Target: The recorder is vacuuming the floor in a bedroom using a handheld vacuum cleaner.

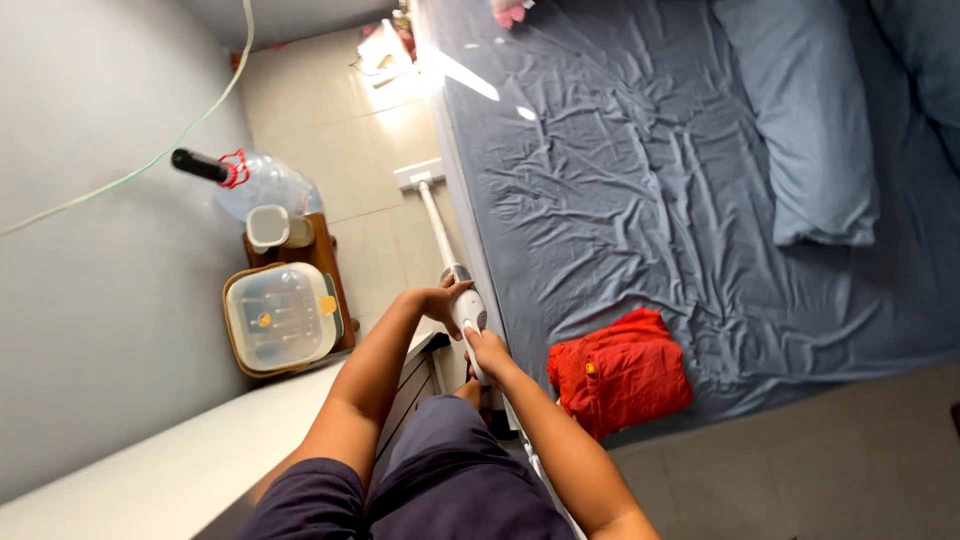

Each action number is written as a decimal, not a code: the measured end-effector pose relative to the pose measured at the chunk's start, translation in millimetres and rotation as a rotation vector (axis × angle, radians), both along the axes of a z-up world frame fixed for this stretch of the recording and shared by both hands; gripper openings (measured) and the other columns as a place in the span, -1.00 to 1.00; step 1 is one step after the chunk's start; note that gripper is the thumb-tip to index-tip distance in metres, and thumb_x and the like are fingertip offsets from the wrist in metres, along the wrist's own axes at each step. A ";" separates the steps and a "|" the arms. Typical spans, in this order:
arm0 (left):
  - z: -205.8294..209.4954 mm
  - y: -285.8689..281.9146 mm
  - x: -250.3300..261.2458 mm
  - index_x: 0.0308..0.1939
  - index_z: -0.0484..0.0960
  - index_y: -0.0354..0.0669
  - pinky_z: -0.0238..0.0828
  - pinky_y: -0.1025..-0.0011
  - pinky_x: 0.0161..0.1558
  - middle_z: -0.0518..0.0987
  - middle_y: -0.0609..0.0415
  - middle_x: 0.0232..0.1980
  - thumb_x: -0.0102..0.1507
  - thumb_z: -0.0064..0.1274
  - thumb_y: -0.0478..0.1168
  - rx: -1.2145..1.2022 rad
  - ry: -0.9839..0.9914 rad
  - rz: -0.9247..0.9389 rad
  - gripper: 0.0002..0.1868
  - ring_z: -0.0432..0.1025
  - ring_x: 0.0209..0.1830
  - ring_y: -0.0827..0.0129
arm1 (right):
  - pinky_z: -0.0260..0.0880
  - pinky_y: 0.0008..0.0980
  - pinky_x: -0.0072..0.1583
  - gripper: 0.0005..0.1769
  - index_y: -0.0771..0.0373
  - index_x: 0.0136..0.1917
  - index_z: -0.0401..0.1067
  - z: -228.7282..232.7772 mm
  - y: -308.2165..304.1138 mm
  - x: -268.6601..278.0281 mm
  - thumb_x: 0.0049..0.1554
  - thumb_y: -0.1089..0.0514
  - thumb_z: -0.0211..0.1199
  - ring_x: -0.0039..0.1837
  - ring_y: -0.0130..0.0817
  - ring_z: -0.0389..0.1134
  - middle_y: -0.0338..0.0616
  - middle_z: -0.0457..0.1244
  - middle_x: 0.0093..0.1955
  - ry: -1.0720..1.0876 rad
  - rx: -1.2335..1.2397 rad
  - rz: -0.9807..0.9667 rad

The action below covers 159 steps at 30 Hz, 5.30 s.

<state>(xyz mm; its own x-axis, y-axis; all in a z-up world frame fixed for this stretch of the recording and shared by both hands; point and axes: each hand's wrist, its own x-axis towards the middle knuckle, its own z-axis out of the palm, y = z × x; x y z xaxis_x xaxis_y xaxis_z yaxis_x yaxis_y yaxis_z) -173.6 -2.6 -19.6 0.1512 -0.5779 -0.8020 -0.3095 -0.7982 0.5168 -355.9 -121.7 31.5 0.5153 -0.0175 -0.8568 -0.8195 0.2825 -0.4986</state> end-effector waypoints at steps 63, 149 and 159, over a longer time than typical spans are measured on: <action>-87.8 -8.3 -323.0 0.08 0.58 -0.12 0.56 0.05 -0.04 0.65 -0.10 -0.07 0.35 -0.20 0.28 -0.413 0.940 1.789 -0.41 0.55 -0.13 0.09 | 0.29 -0.31 -0.43 -0.53 0.25 -0.01 0.30 52.7 -14.8 -263.2 0.31 -0.23 0.02 -0.48 -0.39 0.26 -0.17 0.25 -0.32 0.024 0.112 -0.021; 25.5 -83.2 -868.3 0.27 0.36 -0.19 0.45 -0.30 0.14 0.49 -0.18 0.31 0.44 -0.33 0.03 0.537 0.881 0.847 -0.54 0.45 0.26 -0.07 | 0.39 -0.30 -0.39 -0.47 0.41 -0.01 0.51 320.8 -50.4 -820.4 0.28 -0.15 0.06 -0.49 -0.31 0.37 -0.06 0.35 -0.42 0.370 -0.239 0.142; -17.3 -126.7 -911.2 0.34 0.36 -0.24 0.54 -0.09 -0.16 0.49 -0.20 0.23 0.41 -0.26 0.23 0.492 0.581 0.455 -0.34 0.47 0.07 -0.04 | 0.40 -0.18 -0.40 -0.44 0.47 -0.04 0.49 271.2 -12.3 -869.4 0.26 -0.14 0.06 -0.46 -0.18 0.40 0.07 0.35 -0.41 0.368 -0.146 -0.373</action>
